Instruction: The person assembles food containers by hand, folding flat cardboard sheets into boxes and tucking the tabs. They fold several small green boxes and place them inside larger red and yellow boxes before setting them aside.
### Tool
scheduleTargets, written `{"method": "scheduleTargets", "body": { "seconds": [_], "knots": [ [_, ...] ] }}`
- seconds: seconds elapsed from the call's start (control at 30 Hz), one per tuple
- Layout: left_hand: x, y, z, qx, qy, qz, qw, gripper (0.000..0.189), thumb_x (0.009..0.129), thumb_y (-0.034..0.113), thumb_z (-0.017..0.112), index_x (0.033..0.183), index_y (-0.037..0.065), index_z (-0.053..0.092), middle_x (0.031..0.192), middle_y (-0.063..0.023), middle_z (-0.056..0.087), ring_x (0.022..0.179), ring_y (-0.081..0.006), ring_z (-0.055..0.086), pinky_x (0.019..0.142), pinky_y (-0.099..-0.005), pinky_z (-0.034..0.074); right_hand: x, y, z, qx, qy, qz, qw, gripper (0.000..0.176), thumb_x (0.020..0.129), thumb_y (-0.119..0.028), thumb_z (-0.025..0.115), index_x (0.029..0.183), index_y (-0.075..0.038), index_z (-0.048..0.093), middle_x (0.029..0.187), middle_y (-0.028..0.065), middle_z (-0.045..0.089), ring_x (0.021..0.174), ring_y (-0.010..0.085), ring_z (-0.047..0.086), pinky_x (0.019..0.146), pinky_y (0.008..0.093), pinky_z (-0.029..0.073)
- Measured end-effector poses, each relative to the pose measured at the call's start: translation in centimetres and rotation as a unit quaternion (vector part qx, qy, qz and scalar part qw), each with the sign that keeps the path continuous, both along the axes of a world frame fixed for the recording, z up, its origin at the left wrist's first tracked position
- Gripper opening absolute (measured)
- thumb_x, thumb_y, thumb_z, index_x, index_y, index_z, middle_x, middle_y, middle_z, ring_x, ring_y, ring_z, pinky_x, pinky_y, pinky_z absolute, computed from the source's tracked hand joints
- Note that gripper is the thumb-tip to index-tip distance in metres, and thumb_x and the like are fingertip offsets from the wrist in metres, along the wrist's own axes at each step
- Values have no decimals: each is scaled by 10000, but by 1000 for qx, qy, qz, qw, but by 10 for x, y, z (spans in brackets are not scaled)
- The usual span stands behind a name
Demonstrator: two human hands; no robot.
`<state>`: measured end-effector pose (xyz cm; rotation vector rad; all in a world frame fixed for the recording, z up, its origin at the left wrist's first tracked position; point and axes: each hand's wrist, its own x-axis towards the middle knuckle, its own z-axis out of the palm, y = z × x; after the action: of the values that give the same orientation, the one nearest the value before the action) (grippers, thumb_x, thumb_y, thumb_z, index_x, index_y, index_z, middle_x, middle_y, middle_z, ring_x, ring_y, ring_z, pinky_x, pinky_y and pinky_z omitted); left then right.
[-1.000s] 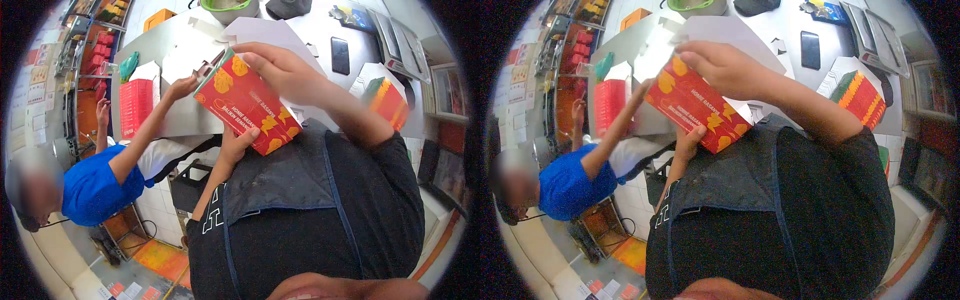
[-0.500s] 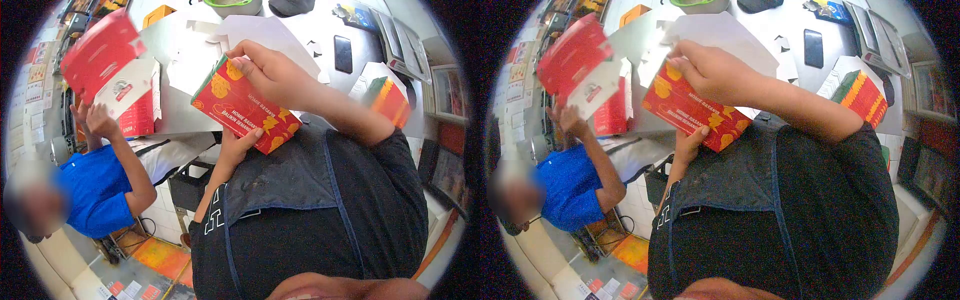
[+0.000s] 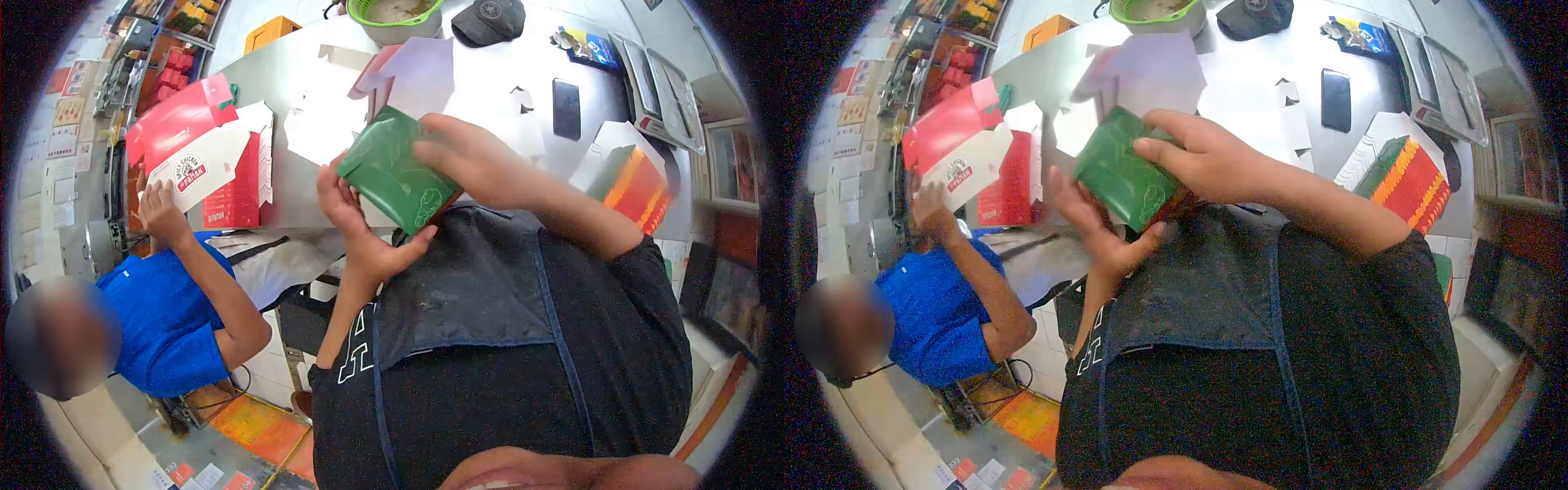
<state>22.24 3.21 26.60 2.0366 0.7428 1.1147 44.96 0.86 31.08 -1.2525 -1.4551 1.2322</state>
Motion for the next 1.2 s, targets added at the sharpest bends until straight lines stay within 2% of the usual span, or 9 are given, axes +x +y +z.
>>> {"method": "scheduleTargets", "body": {
  "seconds": [0.13,0.23,0.33,0.43,0.6,0.7,1.0,1.1,1.2],
  "knots": [
    [4,5,55,93,240,2,966,1114,570,340,942,1527,181,395,1396,-223,445,1214,-391,582,962,-447,536,-5,-12,-10,46,40,9,998,353,1084,-295,504,1246,13,567,1044,210,657,1016,279,647,898,401,498],
    [7,3,75,50,292,21,955,1004,533,386,939,1437,248,523,1320,-206,501,1063,-409,650,856,-481,573,0,-12,-7,30,40,37,998,375,1096,-291,473,1287,23,545,1098,214,649,1054,283,635,933,401,486],
    [10,1,88,45,345,12,938,1017,541,387,947,1436,206,500,1334,-198,526,1099,-417,654,919,-475,570,3,-13,-5,14,7,65,998,445,1105,-298,449,1372,52,511,1233,214,644,1161,260,609,1015,386,467],
    [13,2,88,63,343,10,937,982,530,387,923,1405,230,506,1315,-198,511,996,-419,670,805,-500,577,6,-14,-2,8,3,69,998,452,1102,-292,447,1376,61,513,1251,224,642,1181,273,609,1027,384,462],
    [15,6,90,81,349,-9,934,939,538,363,912,1365,222,490,1303,-201,512,997,-431,661,786,-501,576,10,-12,2,-16,17,64,998,402,1087,-261,452,1285,66,577,1188,242,652,1128,313,633,998,391,475],
    [16,8,89,102,343,-6,934,943,532,359,914,1358,215,480,1300,-198,510,989,-429,657,772,-503,575,1,-8,-3,91,-49,8,995,293,1058,-252,472,1100,5,605,944,260,645,929,429,644,841,471,495],
    [19,9,85,120,306,16,944,956,513,360,930,1341,197,480,1309,-187,502,987,-415,661,751,-510,572,-12,-8,9,96,-105,-26,989,288,1046,-243,459,1096,-2,609,925,284,651,933,493,627,835,553,485],
    [15,9,81,103,293,12,950,961,508,347,928,1342,178,482,1306,-176,503,1015,-404,655,807,-486,570,-8,-7,16,64,-142,26,987,311,1066,-230,465,1185,33,582,995,273,652,947,443,644,854,486,508],
    [6,18,66,74,241,-27,967,986,520,294,919,1379,141,459,1312,-157,503,1079,-361,638,901,-435,547,1,2,3,87,-3,82,993,324,1070,-274,490,1163,22,584,971,258,649,886,408,640,816,441,516]
  ]
}}
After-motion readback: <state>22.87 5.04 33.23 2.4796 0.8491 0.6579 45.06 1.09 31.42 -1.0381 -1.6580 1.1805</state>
